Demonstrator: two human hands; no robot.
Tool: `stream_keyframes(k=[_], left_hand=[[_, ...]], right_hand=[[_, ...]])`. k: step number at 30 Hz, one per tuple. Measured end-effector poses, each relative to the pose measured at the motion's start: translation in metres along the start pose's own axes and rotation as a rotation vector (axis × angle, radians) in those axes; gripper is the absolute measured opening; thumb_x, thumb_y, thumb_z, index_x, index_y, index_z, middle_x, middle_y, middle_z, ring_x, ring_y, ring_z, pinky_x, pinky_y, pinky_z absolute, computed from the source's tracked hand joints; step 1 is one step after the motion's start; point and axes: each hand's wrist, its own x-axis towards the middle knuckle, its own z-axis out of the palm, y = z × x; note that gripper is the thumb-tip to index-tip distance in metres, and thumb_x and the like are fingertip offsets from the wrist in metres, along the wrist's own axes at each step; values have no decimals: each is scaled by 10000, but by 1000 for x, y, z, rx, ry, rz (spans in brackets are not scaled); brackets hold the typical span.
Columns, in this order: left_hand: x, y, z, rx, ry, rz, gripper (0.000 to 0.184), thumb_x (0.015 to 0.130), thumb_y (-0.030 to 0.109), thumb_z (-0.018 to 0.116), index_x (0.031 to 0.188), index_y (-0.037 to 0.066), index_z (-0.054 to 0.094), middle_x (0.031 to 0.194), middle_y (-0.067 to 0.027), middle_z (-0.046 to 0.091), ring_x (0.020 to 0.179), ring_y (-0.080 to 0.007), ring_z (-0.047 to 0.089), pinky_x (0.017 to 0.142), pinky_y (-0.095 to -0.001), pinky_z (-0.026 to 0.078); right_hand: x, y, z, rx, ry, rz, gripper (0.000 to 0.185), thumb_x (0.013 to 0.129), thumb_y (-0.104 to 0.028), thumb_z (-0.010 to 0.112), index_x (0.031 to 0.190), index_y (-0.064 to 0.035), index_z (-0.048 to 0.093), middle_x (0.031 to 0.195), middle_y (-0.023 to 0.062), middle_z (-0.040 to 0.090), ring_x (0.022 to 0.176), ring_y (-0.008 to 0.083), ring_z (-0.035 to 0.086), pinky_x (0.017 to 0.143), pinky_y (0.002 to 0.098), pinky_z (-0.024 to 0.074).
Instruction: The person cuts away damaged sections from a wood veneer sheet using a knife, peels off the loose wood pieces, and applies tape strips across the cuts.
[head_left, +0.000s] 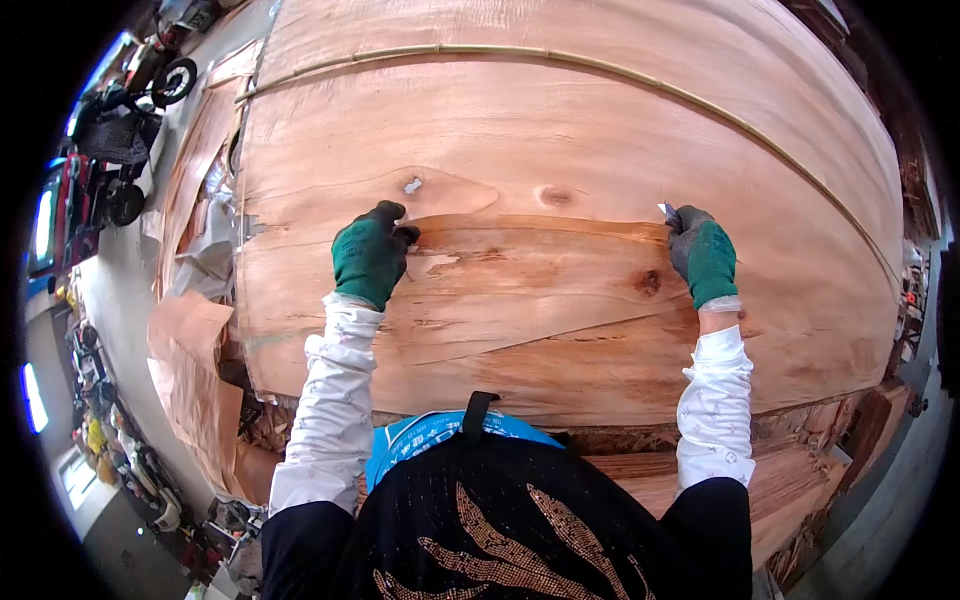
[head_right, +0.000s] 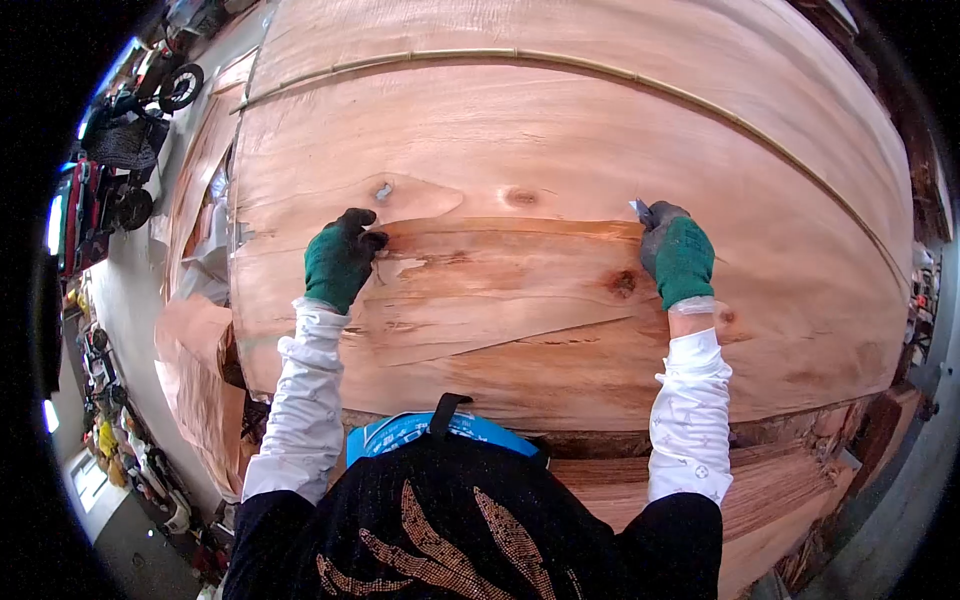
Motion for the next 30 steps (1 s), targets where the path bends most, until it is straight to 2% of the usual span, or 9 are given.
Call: stream_keyframes(k=[7,8,11,12,14,18,20,24,30], left_hand=[[13,1,4,224,58,-19,522,792,305,721,1248,96,576,845,-125,706,775,-318,671,705,-440,507],[13,6,-2,228,-12,-119,582,793,336,714,1303,110,547,989,-149,693,897,-331,650,795,-455,483],[-5,-20,3,172,364,115,569,805,296,707,1315,111,536,1282,-165,572,1142,-340,534,991,-467,371],[-11,-20,-2,197,448,218,504,850,217,685,1315,86,538,1279,-168,580,1130,-348,554,939,-449,444],[-29,-16,2,73,456,302,462,864,174,670,1301,74,560,1315,-170,558,1193,-341,527,1002,-423,426],[-57,5,28,-26,297,426,479,858,174,675,1310,72,556,1355,-172,526,1266,-354,485,1047,-435,408],[-56,10,41,-33,272,414,517,855,197,679,1335,75,529,1365,-179,514,1270,-369,478,1053,-447,401],[-51,15,61,7,248,374,502,867,213,653,1326,67,514,1406,-193,457,1291,-400,437,1057,-469,387],[-46,4,49,-101,271,329,504,856,209,661,1319,67,521,1379,-190,490,1285,-375,452,1048,-454,404]], right_hand=[[0,-2,-2,4,36,40,205,820,-120,631,1016,-72,667,1011,205,660,915,386,638,773,431,516],[-3,0,-6,-5,51,49,222,826,-104,631,1042,-67,665,1043,194,666,936,370,647,790,415,522],[-13,28,6,301,268,-21,263,852,-42,628,1113,-39,656,1104,141,674,979,266,667,843,339,522],[-18,26,2,372,322,-64,262,863,-54,622,1123,-49,655,1088,135,679,960,265,669,825,344,523],[-33,-3,-12,521,425,-159,260,886,-78,611,1143,-69,653,1056,122,688,921,261,672,788,353,525],[-65,-76,11,966,-14,-180,277,901,-93,599,1172,-68,646,1048,138,695,908,260,673,787,349,523],[-64,-100,29,684,-1,-394,285,886,-126,611,1167,-87,649,1042,170,681,888,321,667,785,384,526],[-38,-82,59,685,-105,-182,271,875,-179,614,1136,-121,660,1044,184,663,940,361,638,819,404,515],[-39,-92,34,461,-182,-194,350,857,-121,610,1206,-93,613,1104,171,660,1029,314,633,866,382,511]])
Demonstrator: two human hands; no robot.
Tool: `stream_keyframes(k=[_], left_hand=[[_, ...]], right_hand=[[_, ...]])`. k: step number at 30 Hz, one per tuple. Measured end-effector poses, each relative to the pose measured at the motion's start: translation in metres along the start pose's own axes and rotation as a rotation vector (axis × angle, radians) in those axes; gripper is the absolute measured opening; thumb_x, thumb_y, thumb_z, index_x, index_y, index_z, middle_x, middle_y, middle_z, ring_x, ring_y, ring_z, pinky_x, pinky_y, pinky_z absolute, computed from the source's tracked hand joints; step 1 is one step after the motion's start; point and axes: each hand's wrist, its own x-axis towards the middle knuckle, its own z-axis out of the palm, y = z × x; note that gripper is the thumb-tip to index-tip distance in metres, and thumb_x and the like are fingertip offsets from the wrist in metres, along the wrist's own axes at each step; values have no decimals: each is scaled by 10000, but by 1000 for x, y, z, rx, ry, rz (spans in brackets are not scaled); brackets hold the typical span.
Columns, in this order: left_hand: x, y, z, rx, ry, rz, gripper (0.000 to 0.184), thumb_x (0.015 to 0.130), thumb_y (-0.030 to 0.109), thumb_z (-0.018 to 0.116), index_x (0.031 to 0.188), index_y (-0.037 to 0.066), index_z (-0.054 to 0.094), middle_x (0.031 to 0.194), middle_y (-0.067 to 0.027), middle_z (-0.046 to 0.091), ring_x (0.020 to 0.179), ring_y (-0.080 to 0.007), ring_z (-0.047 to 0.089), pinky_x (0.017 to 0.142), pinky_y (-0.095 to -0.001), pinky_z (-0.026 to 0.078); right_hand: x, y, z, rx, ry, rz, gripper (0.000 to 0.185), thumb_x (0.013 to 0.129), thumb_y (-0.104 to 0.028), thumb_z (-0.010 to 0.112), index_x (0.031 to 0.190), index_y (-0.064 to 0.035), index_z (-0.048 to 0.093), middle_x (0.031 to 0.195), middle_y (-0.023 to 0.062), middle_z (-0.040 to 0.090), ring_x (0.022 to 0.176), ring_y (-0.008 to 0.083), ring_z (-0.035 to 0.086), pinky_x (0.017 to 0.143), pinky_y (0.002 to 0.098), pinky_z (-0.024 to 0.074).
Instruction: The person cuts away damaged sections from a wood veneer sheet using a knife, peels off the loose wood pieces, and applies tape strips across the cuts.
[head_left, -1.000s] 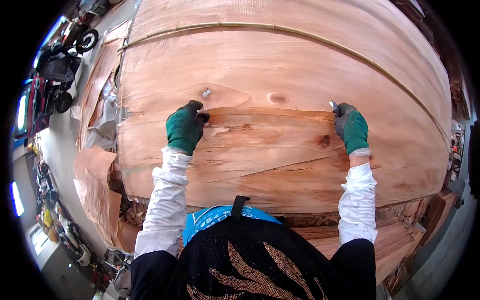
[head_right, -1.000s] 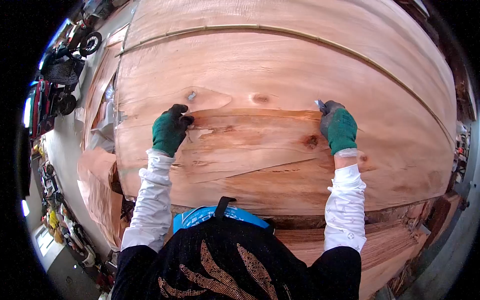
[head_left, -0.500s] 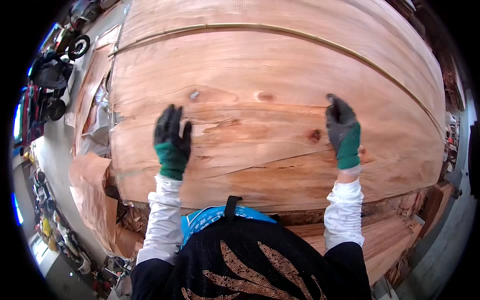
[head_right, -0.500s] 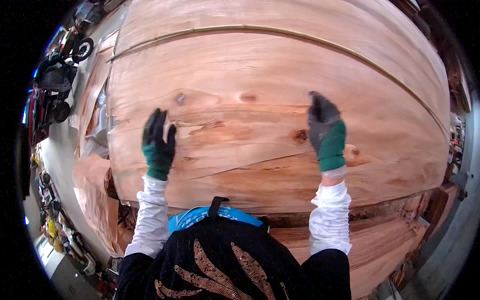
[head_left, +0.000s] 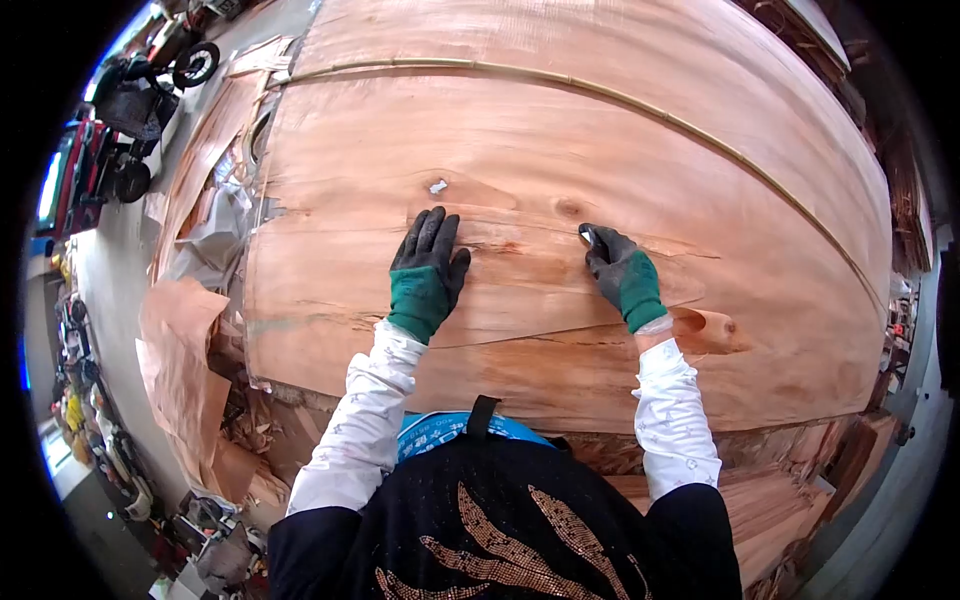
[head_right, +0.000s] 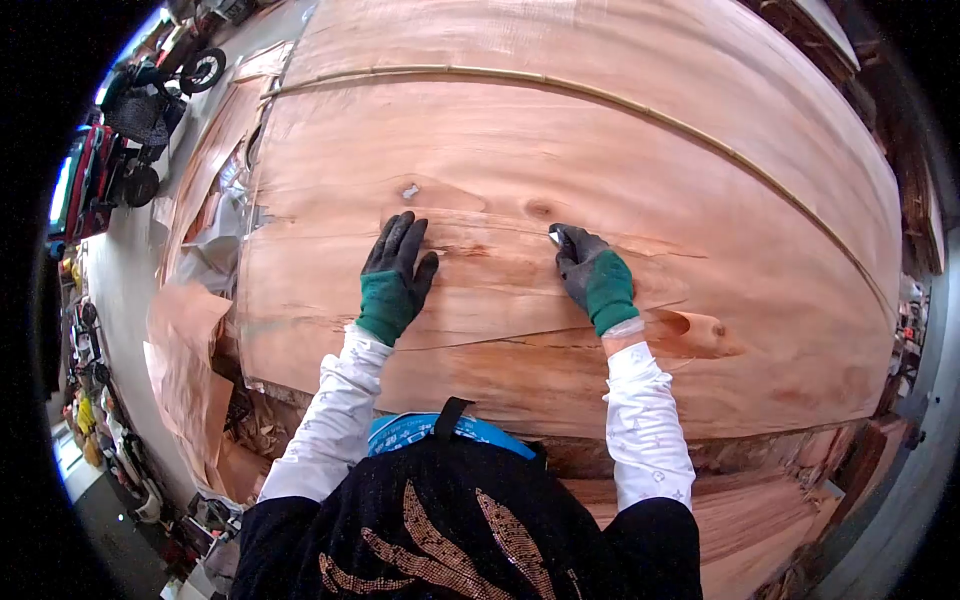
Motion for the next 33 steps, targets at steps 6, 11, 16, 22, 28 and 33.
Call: stream_keyframes(k=[6,11,16,22,28,33], left_hand=[[7,-6,1,-34,-80,-92,597,835,203,691,1368,65,462,1379,-187,487,1279,-365,458,1046,-432,413],[10,-8,-2,-78,-115,-137,761,783,203,717,1442,98,352,1388,-177,479,1283,-364,450,1040,-442,415],[19,-6,-8,-112,-221,-224,850,761,203,734,1479,120,286,1378,-167,489,1268,-363,459,1026,-440,426],[21,0,-11,81,-258,-52,754,792,190,716,1459,236,367,1369,-217,489,1259,-408,460,1014,-473,430],[18,2,-8,162,-328,10,543,823,238,694,1343,282,543,1416,-286,405,1269,-463,420,1045,-502,394],[23,10,-12,199,-375,-8,534,847,262,683,1357,308,530,1431,-266,398,1266,-459,424,1020,-510,418]], right_hand=[[5,-20,36,449,176,-190,368,847,-44,591,1214,-57,610,1159,175,653,1089,287,633,922,356,504],[35,-94,81,-81,154,-477,305,762,-86,659,1066,-114,650,904,140,662,848,351,649,732,432,526],[54,-124,106,-325,4,-432,189,753,-164,693,936,-130,661,954,88,667,864,271,680,688,412,549],[34,-82,84,-428,27,-533,129,810,-159,609,926,-146,664,898,57,672,807,237,681,649,394,535],[27,-34,46,-574,-38,-638,89,820,-149,576,877,-171,639,875,42,665,800,228,670,609,386,499],[35,1,-13,-749,-373,-569,109,823,-171,589,897,-198,663,893,26,672,836,215,674,654,373,505]])
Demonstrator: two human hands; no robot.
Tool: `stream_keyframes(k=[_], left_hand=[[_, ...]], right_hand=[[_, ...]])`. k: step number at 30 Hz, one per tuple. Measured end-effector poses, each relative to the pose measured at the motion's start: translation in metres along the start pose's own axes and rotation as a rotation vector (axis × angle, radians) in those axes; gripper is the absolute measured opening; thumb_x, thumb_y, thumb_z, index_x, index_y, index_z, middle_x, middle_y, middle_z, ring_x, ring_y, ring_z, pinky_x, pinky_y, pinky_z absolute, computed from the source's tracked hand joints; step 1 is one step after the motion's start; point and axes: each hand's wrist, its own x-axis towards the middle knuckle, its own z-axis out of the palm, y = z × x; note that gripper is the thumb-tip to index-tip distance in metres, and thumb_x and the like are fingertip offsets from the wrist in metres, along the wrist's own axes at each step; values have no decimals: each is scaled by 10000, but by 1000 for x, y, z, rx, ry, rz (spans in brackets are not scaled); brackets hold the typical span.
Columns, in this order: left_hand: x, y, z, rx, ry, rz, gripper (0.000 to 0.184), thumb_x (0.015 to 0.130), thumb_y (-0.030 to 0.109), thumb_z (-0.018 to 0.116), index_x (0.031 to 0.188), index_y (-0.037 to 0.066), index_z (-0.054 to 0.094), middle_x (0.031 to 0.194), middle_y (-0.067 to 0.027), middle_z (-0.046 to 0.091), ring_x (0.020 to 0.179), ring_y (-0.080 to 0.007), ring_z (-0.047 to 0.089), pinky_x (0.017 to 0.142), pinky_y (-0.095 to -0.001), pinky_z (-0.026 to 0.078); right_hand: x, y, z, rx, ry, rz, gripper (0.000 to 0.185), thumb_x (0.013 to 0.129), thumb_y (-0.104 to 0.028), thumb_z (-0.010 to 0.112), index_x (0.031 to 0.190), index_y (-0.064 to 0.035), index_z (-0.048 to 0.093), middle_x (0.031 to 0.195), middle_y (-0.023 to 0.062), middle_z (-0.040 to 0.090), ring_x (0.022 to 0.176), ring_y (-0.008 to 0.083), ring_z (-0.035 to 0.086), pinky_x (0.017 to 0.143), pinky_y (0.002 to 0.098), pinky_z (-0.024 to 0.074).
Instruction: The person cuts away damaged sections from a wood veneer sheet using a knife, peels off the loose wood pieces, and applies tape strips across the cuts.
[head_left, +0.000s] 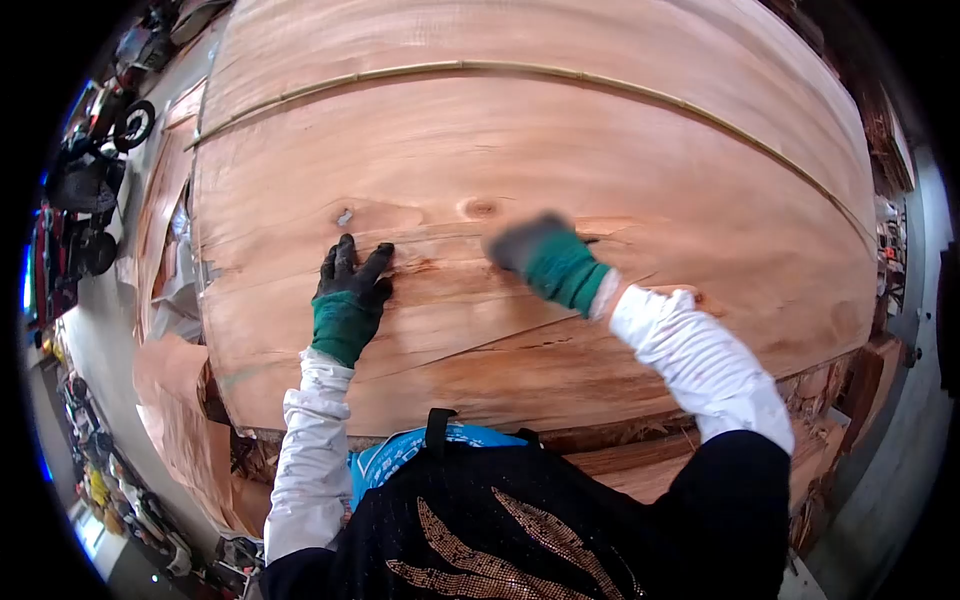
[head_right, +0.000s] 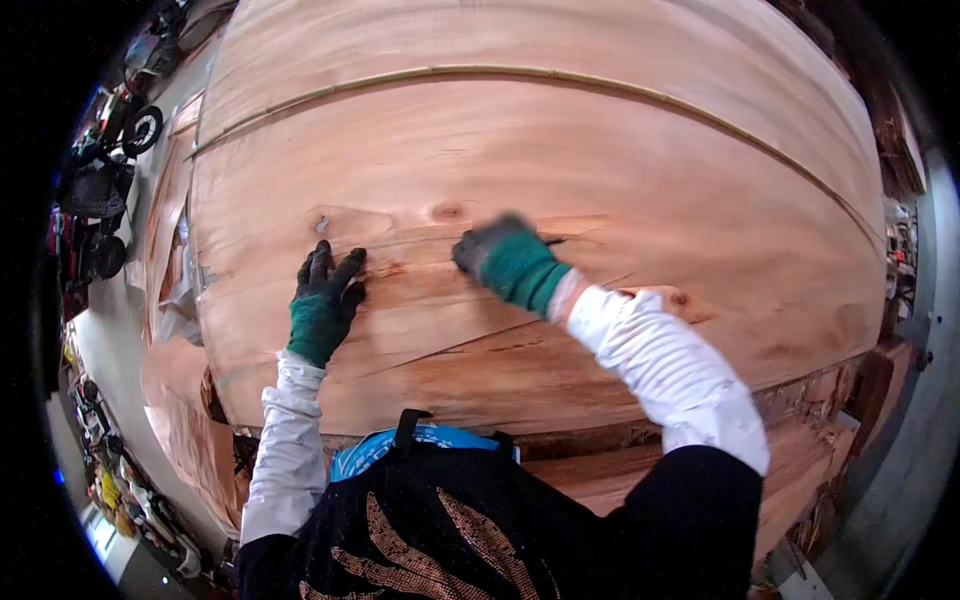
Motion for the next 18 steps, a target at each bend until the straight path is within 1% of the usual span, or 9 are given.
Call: stream_keyframes(k=[2,5,10,13,14,15,16,17,18], left_hand=[[-1,-2,1,12,-5,12,530,851,256,681,1356,310,531,1436,-253,397,1263,-457,429,1002,-507,435],[-1,-1,-1,-4,12,13,534,845,247,685,1353,310,534,1434,-253,399,1261,-457,431,996,-508,439],[-3,-7,3,-40,39,15,563,813,226,707,1345,302,540,1425,-269,401,1260,-461,432,1005,-510,433],[-2,-8,7,-12,27,-10,619,763,220,732,1346,294,536,1405,-282,421,1251,-472,442,1031,-505,412],[-2,-8,8,-19,38,-10,623,763,221,731,1348,299,532,1410,-284,416,1257,-474,437,1035,-502,408],[-2,-9,9,-24,46,-7,627,763,221,731,1350,304,528,1415,-286,411,1263,-475,432,1040,-499,404],[-2,-8,8,-9,2,-38,624,774,227,722,1357,313,516,1426,-294,395,1273,-477,425,1048,-496,395],[-1,-10,12,17,-10,-38,598,802,247,702,1362,321,507,1437,-288,388,1284,-477,416,1039,-508,401],[-2,-11,13,22,-13,-48,582,812,270,694,1361,319,507,1442,-278,385,1289,-474,411,1031,-516,407]], right_hand=[[-9,23,-13,-26,-156,-15,137,837,-181,585,926,-212,684,938,9,687,909,206,674,738,350,504],[-18,65,-4,-127,-61,-154,140,844,-183,585,933,-221,686,958,-1,692,921,216,671,791,354,491],[-17,107,-43,-364,-446,-41,215,834,-147,593,1002,-242,688,1015,7,685,932,214,664,824,360,477],[-26,101,-77,-239,-77,-36,281,807,-90,594,1025,-227,707,940,44,692,891,255,665,794,371,495],[-14,97,-58,95,323,-123,324,783,-55,593,1041,-207,717,891,84,686,861,305,655,764,394,512],[6,72,-50,170,525,-140,269,785,-83,619,1028,-174,689,790,86,629,731,317,605,643,439,467],[28,39,-47,290,640,-213,275,787,-83,616,1040,-164,685,823,98,638,759,323,611,667,434,477],[51,9,-47,205,507,-137,290,790,-80,604,1055,-169,683,841,94,650,788,323,621,691,427,490],[74,-15,-36,145,526,-122,292,798,-87,590,1057,-186,682,867,81,664,833,310,639,700,415,497]])
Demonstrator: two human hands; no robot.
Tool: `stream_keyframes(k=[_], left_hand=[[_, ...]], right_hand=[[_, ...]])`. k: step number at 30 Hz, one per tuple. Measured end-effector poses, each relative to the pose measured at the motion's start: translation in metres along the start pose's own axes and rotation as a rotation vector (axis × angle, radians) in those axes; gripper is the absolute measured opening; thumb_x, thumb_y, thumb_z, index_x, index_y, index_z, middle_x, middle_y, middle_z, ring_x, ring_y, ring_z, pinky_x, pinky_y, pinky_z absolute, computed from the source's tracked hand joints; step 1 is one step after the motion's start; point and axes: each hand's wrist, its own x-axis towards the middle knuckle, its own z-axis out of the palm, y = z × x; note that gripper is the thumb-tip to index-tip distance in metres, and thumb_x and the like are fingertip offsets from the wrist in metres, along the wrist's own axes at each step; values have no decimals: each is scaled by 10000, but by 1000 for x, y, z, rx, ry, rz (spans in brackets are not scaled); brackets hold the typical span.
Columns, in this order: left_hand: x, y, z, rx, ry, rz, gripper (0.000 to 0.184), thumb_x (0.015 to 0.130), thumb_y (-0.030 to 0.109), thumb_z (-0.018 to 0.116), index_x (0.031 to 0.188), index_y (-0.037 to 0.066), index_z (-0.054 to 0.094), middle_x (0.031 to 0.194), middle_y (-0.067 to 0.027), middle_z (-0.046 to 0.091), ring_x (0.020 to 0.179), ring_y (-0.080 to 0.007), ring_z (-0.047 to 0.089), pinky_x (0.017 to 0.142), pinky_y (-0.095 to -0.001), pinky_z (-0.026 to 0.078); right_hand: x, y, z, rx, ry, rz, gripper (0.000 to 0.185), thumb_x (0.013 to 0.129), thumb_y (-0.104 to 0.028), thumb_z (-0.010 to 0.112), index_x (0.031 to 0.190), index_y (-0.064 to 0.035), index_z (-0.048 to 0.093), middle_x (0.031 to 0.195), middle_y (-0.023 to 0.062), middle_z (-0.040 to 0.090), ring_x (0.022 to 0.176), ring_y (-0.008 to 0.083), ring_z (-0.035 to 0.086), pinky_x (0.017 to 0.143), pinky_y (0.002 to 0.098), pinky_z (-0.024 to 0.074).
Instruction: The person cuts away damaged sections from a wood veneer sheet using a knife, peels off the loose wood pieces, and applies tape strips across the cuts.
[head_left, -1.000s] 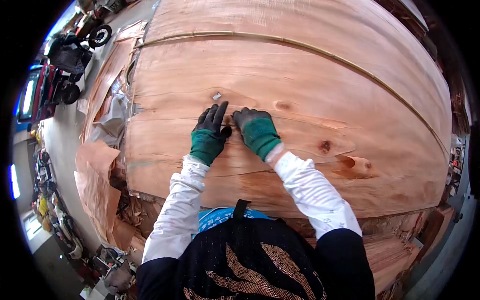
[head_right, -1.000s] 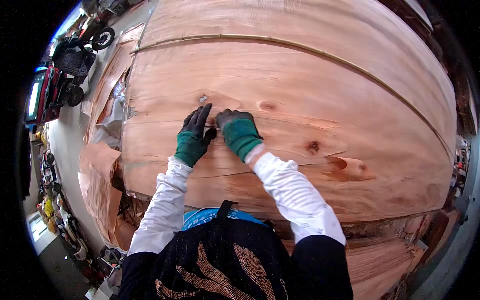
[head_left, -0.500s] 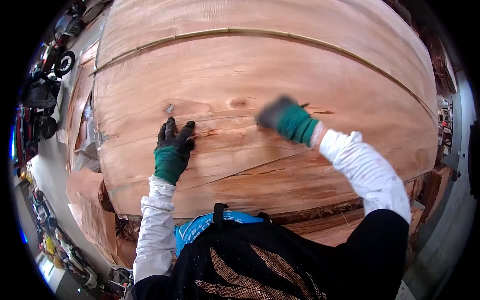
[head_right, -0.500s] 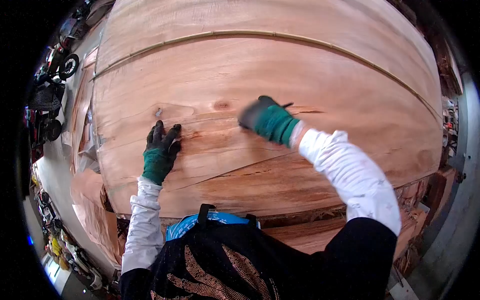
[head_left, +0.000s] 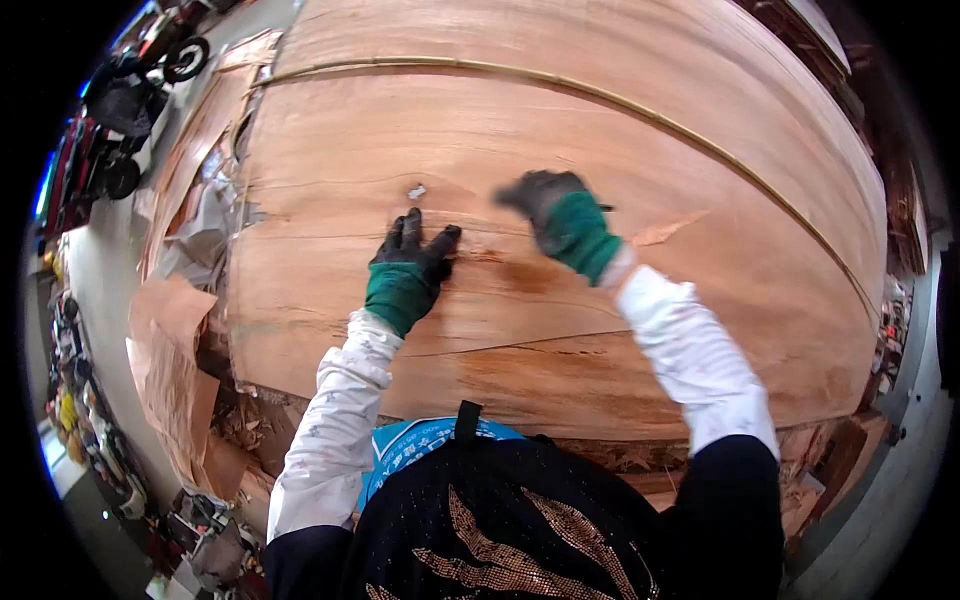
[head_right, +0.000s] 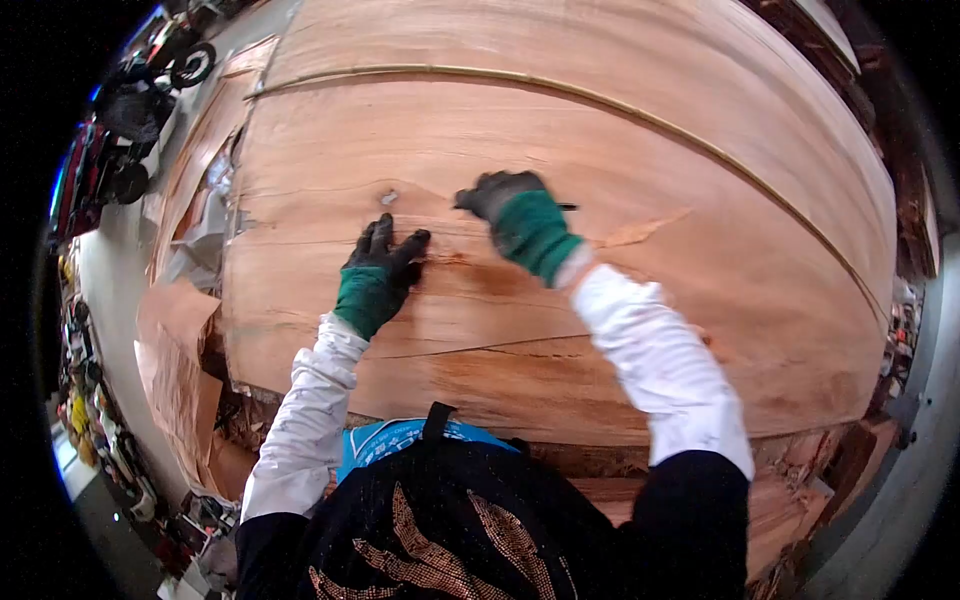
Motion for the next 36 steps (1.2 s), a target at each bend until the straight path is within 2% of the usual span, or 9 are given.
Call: stream_keyframes(k=[3,8,12,15,21,23,26,35,36], left_hand=[[1,-1,-1,12,-11,-8,542,826,314,681,1343,314,521,1458,-252,373,1304,-463,394,1014,-525,421],[4,3,-7,14,-69,-55,485,813,336,685,1279,260,574,1461,-223,375,1320,-436,379,1021,-515,419],[4,3,-4,8,-44,-39,474,799,328,699,1248,211,598,1448,-210,395,1320,-423,382,1022,-508,418],[4,-7,3,23,-9,18,514,789,308,715,1276,211,583,1444,-210,404,1296,-431,409,1008,-509,430],[0,2,-7,12,21,35,578,793,264,718,1339,309,535,1417,-240,425,1274,-447,426,1006,-509,430],[1,3,-7,16,-7,28,574,808,268,704,1349,335,523,1430,-246,406,1288,-444,413,1017,-508,420],[2,-1,-2,3,-13,20,536,828,296,676,1338,363,523,1453,-235,383,1314,-437,390,1028,-516,409],[-1,-4,2,-22,51,88,529,851,285,661,1360,307,516,1411,-289,415,1275,-464,418,1050,-508,388],[0,-5,1,-29,53,96,529,851,288,659,1360,305,515,1413,-291,412,1276,-467,416,1051,-510,386]], right_hand=[[55,-41,38,-136,-440,-37,225,827,-149,605,1038,-194,667,970,51,691,911,261,660,728,383,497],[60,-56,49,-148,-283,-190,176,807,-196,658,980,-163,667,1023,32,687,990,208,651,771,370,512],[66,-62,38,-134,-435,-87,186,800,-221,673,975,-159,679,1032,22,693,991,208,653,769,364,510],[50,-49,62,-35,51,-302,133,775,-222,670,876,-137,685,848,48,688,787,255,670,684,390,522],[14,-22,38,-157,-402,65,147,835,-160,579,915,-139,701,940,52,700,907,236,672,713,394,525],[-25,-1,40,-212,-160,35,140,817,-149,581,912,-149,684,909,44,684,872,233,664,687,396,517],[-75,25,30,-321,-97,49,140,813,-154,565,924,-150,651,902,30,660,859,218,643,638,391,492],[-174,54,-51,-560,-544,413,211,832,-151,600,1038,-164,641,986,33,651,969,215,643,753,369,519],[-173,53,-54,-371,-328,459,239,819,-151,627,1058,-141,642,1022,46,655,991,226,638,778,372,519]])
